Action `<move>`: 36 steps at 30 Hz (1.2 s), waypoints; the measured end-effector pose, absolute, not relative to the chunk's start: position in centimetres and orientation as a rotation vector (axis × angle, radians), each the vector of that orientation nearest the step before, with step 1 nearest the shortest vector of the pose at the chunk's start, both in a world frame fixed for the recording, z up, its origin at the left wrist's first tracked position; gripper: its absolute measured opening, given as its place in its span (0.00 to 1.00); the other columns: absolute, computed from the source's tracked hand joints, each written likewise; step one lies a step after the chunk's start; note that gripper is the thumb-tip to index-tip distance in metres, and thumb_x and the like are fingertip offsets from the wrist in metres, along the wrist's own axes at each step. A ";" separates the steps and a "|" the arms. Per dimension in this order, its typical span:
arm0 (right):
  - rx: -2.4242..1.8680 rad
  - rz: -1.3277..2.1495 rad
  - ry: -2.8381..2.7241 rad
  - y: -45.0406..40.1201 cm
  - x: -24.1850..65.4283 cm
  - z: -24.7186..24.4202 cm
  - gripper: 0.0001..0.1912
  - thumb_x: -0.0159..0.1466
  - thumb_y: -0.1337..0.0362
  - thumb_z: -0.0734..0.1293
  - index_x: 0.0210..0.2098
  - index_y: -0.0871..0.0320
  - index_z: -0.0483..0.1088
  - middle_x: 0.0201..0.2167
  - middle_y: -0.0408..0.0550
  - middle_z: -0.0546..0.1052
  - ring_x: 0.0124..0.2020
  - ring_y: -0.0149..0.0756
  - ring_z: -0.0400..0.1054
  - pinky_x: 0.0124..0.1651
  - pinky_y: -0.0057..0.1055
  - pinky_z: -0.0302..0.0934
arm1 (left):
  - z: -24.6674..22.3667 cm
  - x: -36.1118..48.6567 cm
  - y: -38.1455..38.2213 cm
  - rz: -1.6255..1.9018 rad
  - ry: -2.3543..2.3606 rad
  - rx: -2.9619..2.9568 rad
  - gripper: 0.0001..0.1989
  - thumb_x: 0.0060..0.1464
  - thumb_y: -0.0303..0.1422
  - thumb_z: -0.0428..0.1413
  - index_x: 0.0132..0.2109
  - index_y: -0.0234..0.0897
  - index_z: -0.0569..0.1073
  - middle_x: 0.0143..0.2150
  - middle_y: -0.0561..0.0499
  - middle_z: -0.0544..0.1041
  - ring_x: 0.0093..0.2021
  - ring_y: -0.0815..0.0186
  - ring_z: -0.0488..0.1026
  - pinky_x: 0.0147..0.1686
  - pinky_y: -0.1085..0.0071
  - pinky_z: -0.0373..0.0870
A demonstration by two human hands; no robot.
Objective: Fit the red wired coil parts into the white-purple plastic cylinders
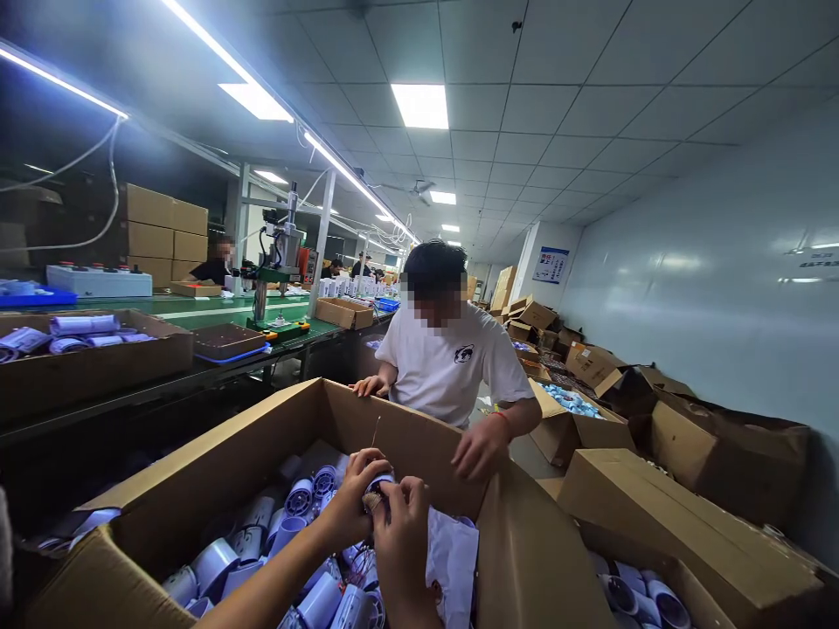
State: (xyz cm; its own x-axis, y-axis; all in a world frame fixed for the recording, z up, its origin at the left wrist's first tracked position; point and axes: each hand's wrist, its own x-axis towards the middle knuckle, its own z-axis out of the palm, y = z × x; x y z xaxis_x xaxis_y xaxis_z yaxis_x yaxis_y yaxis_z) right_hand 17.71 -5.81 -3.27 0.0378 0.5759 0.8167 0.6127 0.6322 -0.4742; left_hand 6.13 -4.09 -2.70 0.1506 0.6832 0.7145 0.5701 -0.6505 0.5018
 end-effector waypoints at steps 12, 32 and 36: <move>-0.989 -0.269 -1.683 -5.9 18.4 -2.6 0.10 0.62 0.59 0.63 0.30 0.53 0.74 0.33 0.48 0.72 0.34 0.37 0.65 0.38 0.33 0.59 | -2.1 6.1 -4.0 1.650 1.120 2.251 0.22 0.38 0.21 0.51 0.44 0.39 0.68 0.44 0.47 0.68 0.45 0.60 0.65 0.46 0.62 0.65; -1.051 0.937 -1.240 -5.1 17.7 -2.1 0.12 0.46 0.68 0.65 0.32 0.61 0.74 0.30 0.49 0.80 0.33 0.40 0.73 0.38 0.33 0.65 | -2.5 6.6 -4.6 1.359 1.046 2.187 0.23 0.33 0.17 0.52 0.40 0.39 0.66 0.41 0.50 0.64 0.43 0.62 0.65 0.44 0.64 0.65; -1.127 0.923 -1.235 -5.2 17.7 -2.2 0.12 0.47 0.69 0.64 0.30 0.61 0.74 0.28 0.49 0.79 0.33 0.41 0.73 0.35 0.31 0.65 | -2.4 6.7 -4.7 1.322 1.057 2.220 0.22 0.34 0.19 0.52 0.40 0.39 0.67 0.40 0.50 0.65 0.42 0.62 0.65 0.44 0.64 0.66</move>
State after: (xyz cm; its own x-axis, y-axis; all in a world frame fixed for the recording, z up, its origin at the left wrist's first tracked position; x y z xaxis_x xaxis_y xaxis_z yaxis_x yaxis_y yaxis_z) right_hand 17.69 -5.15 -2.15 0.1315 0.9644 0.2297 0.0528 0.2245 -0.9730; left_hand 6.67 -4.71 -2.43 0.2871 0.7466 0.6001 0.4216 -0.6611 0.6207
